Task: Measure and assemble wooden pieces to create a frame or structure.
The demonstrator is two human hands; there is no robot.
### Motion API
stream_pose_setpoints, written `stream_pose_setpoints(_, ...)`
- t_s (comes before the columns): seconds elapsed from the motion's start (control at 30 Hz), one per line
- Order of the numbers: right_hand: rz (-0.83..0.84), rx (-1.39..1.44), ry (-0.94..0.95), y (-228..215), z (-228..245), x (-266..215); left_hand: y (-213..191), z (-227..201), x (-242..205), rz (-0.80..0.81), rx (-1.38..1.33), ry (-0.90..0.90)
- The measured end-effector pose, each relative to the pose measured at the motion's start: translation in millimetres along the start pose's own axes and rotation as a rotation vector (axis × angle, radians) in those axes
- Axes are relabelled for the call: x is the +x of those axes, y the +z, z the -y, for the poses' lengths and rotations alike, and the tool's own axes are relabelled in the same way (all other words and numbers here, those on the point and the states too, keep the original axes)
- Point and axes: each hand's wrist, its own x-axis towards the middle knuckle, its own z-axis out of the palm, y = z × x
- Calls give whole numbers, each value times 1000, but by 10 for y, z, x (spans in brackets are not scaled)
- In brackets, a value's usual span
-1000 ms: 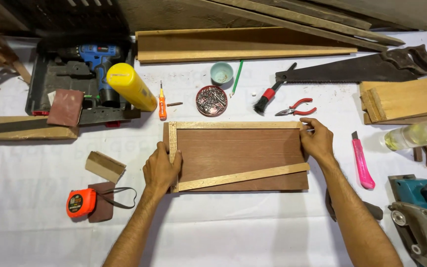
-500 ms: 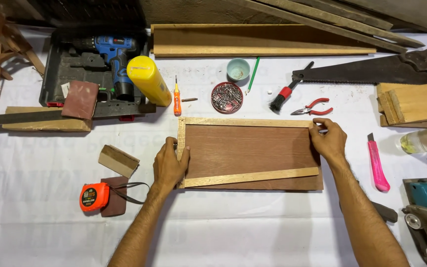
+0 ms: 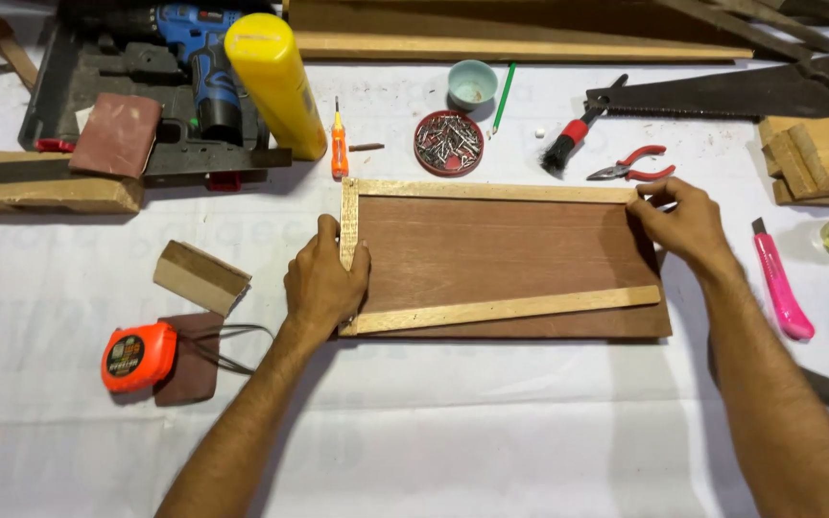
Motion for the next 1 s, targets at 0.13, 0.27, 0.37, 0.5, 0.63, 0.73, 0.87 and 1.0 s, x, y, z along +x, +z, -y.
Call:
stream_pose_setpoints(0.13, 67, -254, 47, 81, 277, -272, 57, 80, -16, -19, 40, 43)
stream_pose_setpoints(0.27, -144, -494, -409, 303, 515, -598, 23, 23, -18, -11, 38, 37)
stream_pose_setpoints(0.37, 33, -460, -489, 429, 843, -1072, 73, 77, -55, -9, 37, 11)
stream_pose_setpoints(0.5, 417, -536, -628, 604, 1015, -1532, 65, 87, -20, 14, 43, -9)
stream_pose_setpoints(0.63, 317, -559, -736, 752, 945, -1663, 72, 85, 4, 26, 51, -19)
stream_pose_setpoints(0.73, 327, -525, -676, 737, 975, -1770, 72, 93, 5, 32, 52, -34)
stream_pose_setpoints(0.87, 293, -498, -686, 720, 964, -1829, 65, 67, 5, 51, 58, -42)
stream_pose_setpoints(1.0, 278, -499, -744, 754, 944, -1792, 77, 83, 14, 48, 92, -34)
